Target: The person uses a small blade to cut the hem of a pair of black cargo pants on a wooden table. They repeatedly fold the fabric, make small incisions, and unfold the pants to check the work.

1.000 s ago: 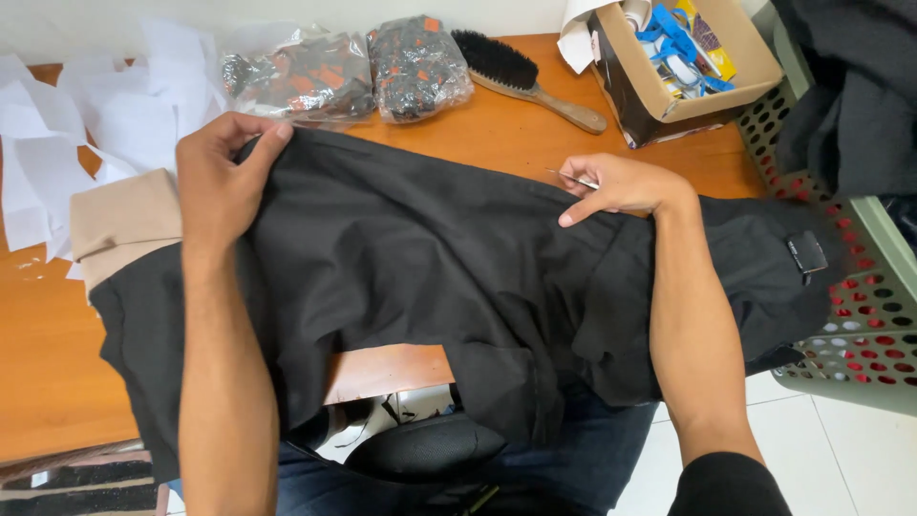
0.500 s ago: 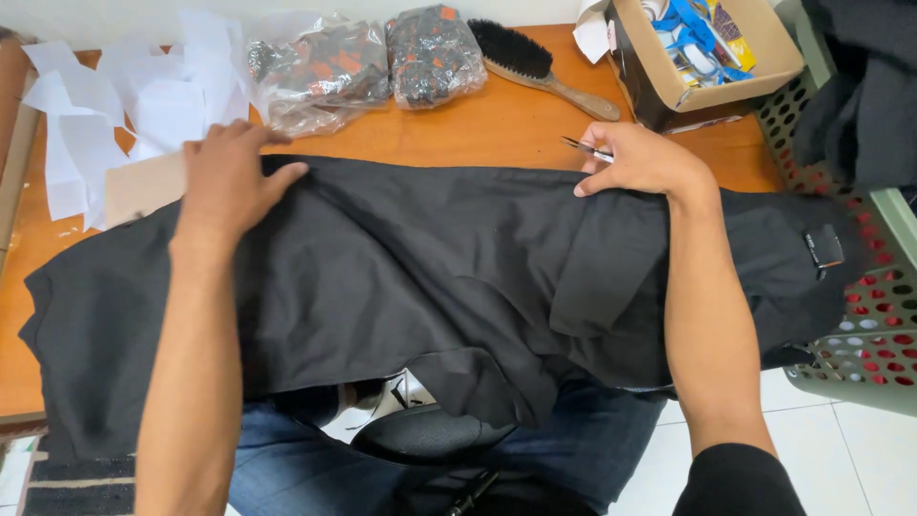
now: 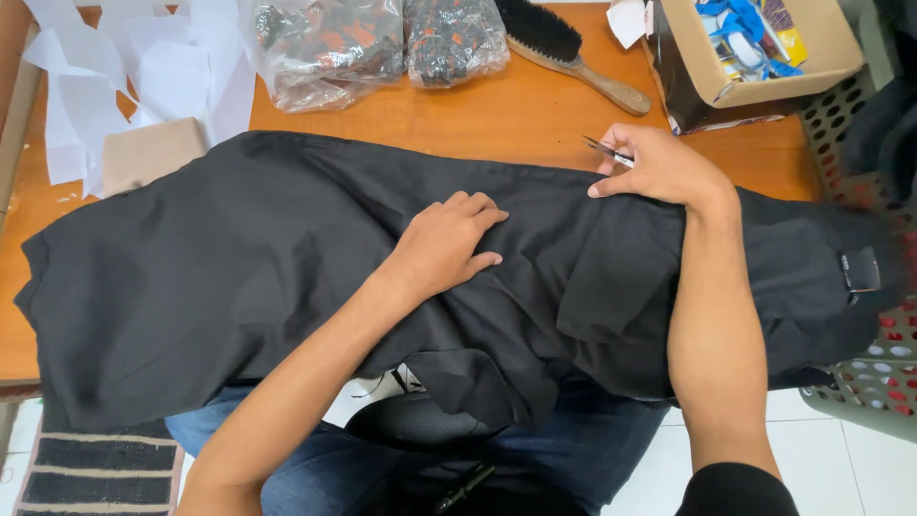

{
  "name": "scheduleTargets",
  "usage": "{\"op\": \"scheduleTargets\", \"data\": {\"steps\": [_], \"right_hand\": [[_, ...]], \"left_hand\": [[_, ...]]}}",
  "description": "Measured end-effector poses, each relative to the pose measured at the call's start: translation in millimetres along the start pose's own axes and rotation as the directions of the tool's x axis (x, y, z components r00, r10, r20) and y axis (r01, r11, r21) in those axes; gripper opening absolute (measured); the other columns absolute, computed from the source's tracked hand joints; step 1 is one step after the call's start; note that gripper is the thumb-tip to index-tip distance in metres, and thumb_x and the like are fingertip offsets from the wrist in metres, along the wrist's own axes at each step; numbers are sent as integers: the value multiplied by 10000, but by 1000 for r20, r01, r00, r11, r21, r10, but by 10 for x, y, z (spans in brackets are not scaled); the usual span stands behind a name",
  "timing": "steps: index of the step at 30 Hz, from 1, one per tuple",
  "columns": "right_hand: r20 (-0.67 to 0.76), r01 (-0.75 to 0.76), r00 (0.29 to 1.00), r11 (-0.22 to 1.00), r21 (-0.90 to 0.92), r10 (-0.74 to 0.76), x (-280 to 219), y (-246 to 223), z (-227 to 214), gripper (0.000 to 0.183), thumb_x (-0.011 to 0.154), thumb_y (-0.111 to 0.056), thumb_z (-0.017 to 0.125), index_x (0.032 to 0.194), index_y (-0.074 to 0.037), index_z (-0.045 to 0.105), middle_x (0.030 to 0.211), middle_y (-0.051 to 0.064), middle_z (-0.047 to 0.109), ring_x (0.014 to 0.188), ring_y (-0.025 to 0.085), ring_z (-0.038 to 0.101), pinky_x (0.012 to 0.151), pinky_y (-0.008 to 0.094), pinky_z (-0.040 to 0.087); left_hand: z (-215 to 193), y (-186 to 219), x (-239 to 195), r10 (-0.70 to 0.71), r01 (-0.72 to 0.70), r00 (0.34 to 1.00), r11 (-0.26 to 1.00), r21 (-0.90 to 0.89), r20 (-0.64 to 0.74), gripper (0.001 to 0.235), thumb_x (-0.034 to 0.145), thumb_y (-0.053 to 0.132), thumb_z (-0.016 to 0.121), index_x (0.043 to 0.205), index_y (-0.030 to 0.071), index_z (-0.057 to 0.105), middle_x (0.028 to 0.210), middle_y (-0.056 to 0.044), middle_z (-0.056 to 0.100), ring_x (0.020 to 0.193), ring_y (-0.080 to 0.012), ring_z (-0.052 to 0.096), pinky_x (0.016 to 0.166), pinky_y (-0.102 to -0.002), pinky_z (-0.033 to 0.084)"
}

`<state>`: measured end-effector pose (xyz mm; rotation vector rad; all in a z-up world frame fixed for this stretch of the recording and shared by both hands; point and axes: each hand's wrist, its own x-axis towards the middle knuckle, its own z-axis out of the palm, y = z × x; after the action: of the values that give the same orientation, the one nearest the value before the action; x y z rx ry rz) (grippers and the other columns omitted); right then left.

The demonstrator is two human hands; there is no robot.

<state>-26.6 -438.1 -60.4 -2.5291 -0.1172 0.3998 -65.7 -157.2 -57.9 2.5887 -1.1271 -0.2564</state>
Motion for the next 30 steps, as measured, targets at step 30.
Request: {"op": "scheduleTargets", "data": {"steps": [30], "right_hand": [[-87,-277,955,741,-612,285,-199,-853,133,333,762,-281,638,1010,-117,488,594,40,733,760,236,632,629,334,431]], "left_hand": [[-51,-986,-3064,-690,820,198,506,-268,-696,381,796,293,589,1116,100,513,1216,-164,424,1117,-362,358,848,-503,298]]}}
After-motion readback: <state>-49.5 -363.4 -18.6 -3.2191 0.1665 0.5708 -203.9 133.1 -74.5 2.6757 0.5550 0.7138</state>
